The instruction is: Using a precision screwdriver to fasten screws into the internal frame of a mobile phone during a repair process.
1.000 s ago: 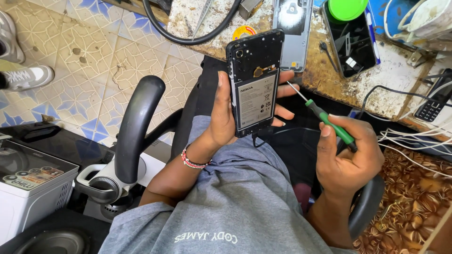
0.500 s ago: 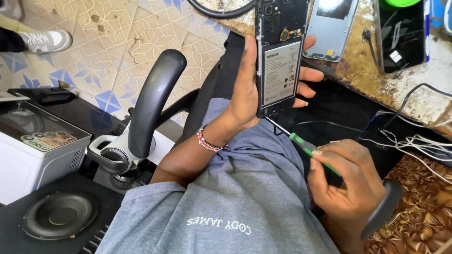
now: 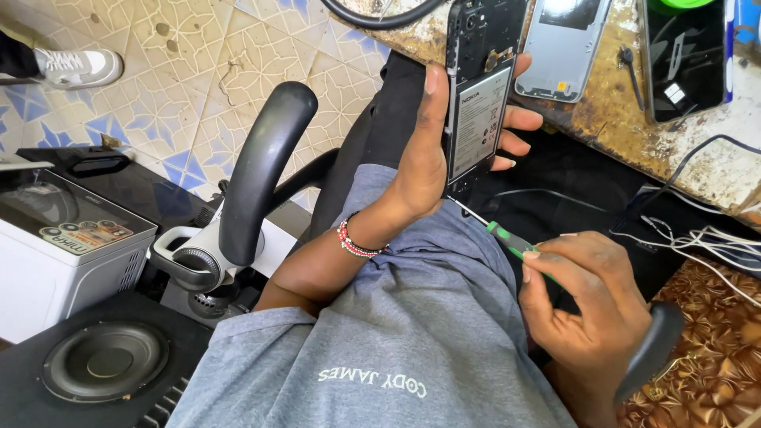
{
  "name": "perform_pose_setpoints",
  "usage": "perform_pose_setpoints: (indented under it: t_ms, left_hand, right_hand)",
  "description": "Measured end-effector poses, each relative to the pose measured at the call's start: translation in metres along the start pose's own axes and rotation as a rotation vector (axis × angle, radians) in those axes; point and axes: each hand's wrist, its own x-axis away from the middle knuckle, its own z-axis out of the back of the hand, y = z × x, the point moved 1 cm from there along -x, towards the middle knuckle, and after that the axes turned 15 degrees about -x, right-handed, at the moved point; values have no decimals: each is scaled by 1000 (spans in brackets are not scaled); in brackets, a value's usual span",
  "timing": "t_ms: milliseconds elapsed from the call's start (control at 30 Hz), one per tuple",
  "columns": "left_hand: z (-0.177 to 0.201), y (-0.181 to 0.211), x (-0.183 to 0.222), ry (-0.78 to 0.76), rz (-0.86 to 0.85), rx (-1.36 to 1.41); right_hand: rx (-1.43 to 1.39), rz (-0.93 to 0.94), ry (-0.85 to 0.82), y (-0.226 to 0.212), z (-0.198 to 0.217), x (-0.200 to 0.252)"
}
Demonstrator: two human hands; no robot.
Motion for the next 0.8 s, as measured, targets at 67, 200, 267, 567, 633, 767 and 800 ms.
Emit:
perform_pose_setpoints:
  t_ms: [67, 200, 267, 567, 633, 767, 800]
  left_hand:
    - [2, -5, -2, -14, -6, 6]
    - [1, -4, 1, -17, -26, -30]
    - [0, -2, 3, -10, -35, -52]
    - [3, 1, 3, -18, -96, -76]
    - [3, 2, 3, -11, -106, -66]
    - [2, 3, 6, -1, -111, -104]
    - [1, 3, 6, -3, -107, -98]
  right_hand:
    - [2, -6, -3, -2, 0, -1]
    - [30, -45, -26, 8, 2, 11]
    - [107, -67, -23, 14, 0, 13]
    - [130, -140, -26, 23, -6, 27]
    - [153, -106, -12, 21, -9, 30]
    - [72, -220, 17, 26, -8, 36]
    - [157, -156, 8, 27, -8, 31]
